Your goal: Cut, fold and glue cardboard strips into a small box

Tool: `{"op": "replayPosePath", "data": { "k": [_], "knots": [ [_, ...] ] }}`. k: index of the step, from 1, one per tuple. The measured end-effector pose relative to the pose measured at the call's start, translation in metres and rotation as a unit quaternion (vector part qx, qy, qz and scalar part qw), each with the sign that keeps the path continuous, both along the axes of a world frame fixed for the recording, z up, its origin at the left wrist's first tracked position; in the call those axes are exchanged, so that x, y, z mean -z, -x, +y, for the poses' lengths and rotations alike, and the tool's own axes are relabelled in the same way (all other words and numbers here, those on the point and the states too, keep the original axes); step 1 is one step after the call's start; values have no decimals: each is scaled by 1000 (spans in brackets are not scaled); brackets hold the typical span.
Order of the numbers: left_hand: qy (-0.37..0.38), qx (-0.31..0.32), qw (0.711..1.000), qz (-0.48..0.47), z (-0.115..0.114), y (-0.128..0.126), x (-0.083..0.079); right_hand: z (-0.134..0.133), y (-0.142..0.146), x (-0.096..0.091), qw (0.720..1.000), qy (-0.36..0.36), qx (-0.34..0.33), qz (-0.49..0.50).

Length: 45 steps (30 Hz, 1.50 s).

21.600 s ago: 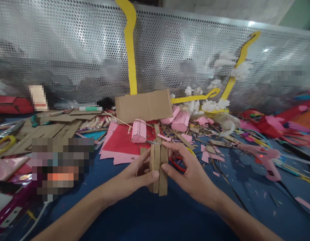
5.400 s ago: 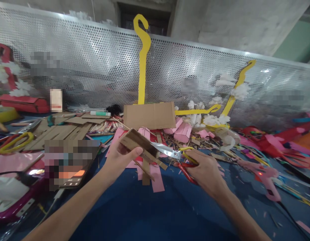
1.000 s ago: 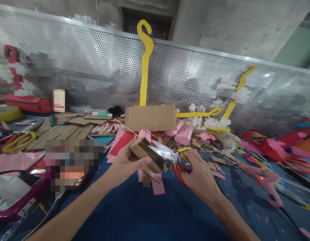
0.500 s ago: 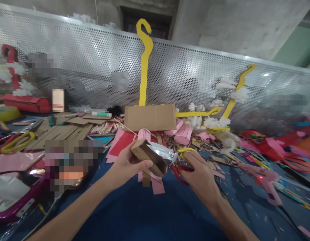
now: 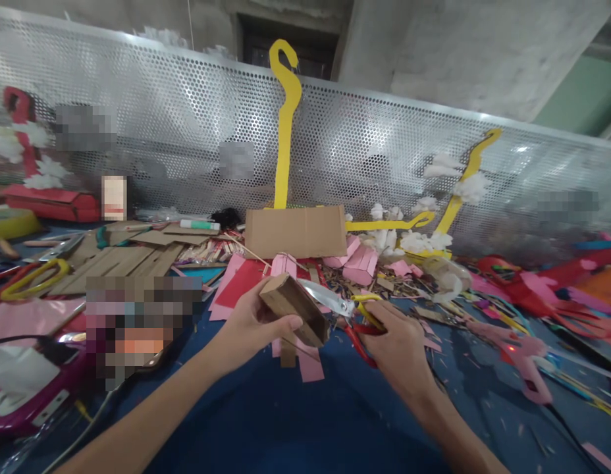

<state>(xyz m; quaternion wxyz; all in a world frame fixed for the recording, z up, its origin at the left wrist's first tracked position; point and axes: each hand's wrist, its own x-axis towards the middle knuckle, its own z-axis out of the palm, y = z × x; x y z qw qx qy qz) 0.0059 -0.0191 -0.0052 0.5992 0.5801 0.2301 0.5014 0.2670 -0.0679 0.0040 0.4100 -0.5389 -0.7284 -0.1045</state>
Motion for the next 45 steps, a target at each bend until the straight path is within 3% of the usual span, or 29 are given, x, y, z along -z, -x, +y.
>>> {"op": "replayPosePath", "data": {
  "k": [3, 8, 12, 16, 20, 22, 31, 40, 45],
  "knots": [
    [1, -33, 999, 1, 2, 2, -2, 4, -2, 1, 999, 38, 28, 15],
    [6, -114, 992, -44, 5, 4, -9, 6, -5, -1, 998, 43, 35, -4],
    [21, -99, 989, -109, 8, 6, -12, 4, -5, -5, 999, 41, 7, -6],
    [131, -69, 971, -189, 10, 9, -21, 3, -3, -6, 999, 46, -9, -7],
    [271, -38, 931, -241, 6, 12, -33, 4, -1, -3, 998, 55, -7, -10],
    [297, -22, 920, -255, 4, 13, -37, 4, -1, -2, 998, 55, -5, -16],
    [252, 31, 929, -269, 6, 17, -31, 5, 3, 0, 997, 70, -36, -12],
    [229, -24, 947, -222, 2, 10, -35, 3, 3, 0, 997, 70, -30, -2],
    [205, -76, 949, -226, 5, 7, -28, 1, 7, -2, 996, 86, -32, -8]
  ]
}}
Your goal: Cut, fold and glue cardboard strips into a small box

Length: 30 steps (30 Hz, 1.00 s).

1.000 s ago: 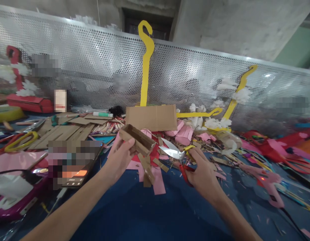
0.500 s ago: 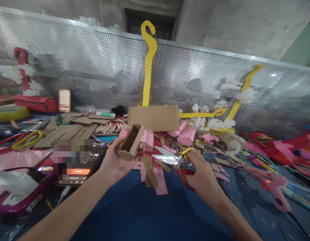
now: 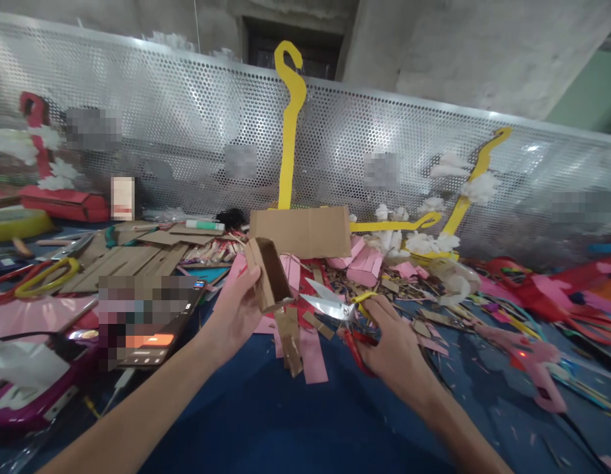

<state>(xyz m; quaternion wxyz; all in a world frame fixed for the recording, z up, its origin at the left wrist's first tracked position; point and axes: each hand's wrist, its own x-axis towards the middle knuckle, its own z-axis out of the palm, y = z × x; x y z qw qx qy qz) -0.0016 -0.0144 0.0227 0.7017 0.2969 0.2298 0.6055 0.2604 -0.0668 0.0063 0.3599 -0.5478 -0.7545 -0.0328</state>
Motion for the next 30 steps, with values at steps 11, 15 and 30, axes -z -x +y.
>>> {"op": "replayPosePath", "data": {
  "k": [11, 15, 30],
  "knots": [
    [-114, -76, 988, 71, 8, 0, 13, -6, -1, -4, 996, 81, 16, -36],
    [-127, -81, 985, 80, 7, 1, 13, -7, 0, -3, 995, 91, 1, -48],
    [-198, -112, 962, 149, 1, 8, 17, -13, 0, -19, 989, 133, -27, -61]
  ]
}}
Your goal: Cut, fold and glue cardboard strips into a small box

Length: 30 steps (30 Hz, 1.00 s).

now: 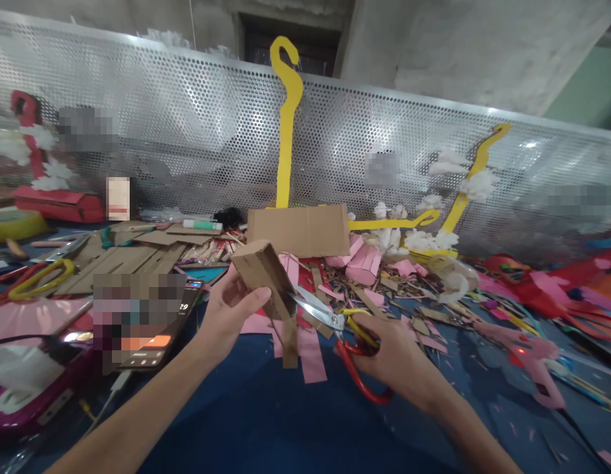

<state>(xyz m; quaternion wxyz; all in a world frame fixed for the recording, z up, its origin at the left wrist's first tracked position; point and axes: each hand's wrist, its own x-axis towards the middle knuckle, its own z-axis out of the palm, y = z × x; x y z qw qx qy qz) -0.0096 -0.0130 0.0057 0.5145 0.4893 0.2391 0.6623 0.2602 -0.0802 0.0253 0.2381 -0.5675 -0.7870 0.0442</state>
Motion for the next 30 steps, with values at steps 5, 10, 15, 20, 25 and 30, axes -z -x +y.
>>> {"op": "replayPosePath", "data": {
  "k": [5, 10, 15, 20, 25, 30],
  "knots": [
    [-15, -7, 1000, 12, 1, 1, 1, 1, -3, 1, 1000, -6, 11, -10],
    [-16, 0, 1000, 20, 1, -1, 1, 4, -8, 7, 1000, -12, 16, -12],
    [5, -25, 1000, 4, 3, -2, 4, 7, -9, 13, 1000, -21, 15, -3],
    [23, -27, 999, -7, 4, -3, 6, 8, -8, 14, 999, -35, 13, 3],
    [35, -22, 999, -19, 2, -5, 3, 8, -8, 15, 999, -42, 14, 12],
    [35, -18, 998, -45, 0, -10, -1, 9, -10, 17, 999, -37, 32, 22]
  ]
}}
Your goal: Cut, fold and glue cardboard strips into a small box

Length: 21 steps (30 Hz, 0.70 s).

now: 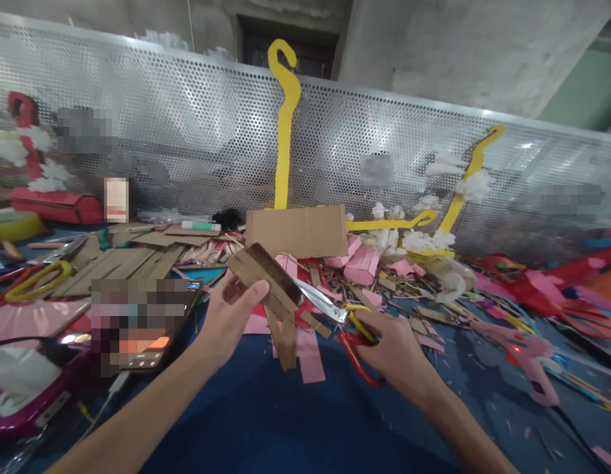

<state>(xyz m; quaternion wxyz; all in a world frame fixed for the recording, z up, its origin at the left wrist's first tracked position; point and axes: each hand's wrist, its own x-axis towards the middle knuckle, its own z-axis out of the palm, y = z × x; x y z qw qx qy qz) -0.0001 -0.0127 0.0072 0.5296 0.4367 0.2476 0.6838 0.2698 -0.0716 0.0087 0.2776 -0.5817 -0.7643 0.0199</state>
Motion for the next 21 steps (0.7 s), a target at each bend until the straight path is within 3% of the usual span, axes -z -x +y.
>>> {"op": "replayPosePath", "data": {
  "k": [4, 13, 21],
  "knots": [
    [2, 33, 999, -16, 1, -1, -1, 2, 1, 0, 1000, -8, 8, 0],
    [105, 120, 984, -80, 1, 2, -9, 5, -4, 6, 995, -45, 68, 57],
    [122, 125, 982, -67, -1, 1, -13, 10, -4, 7, 999, -9, 24, -26]
  ]
}}
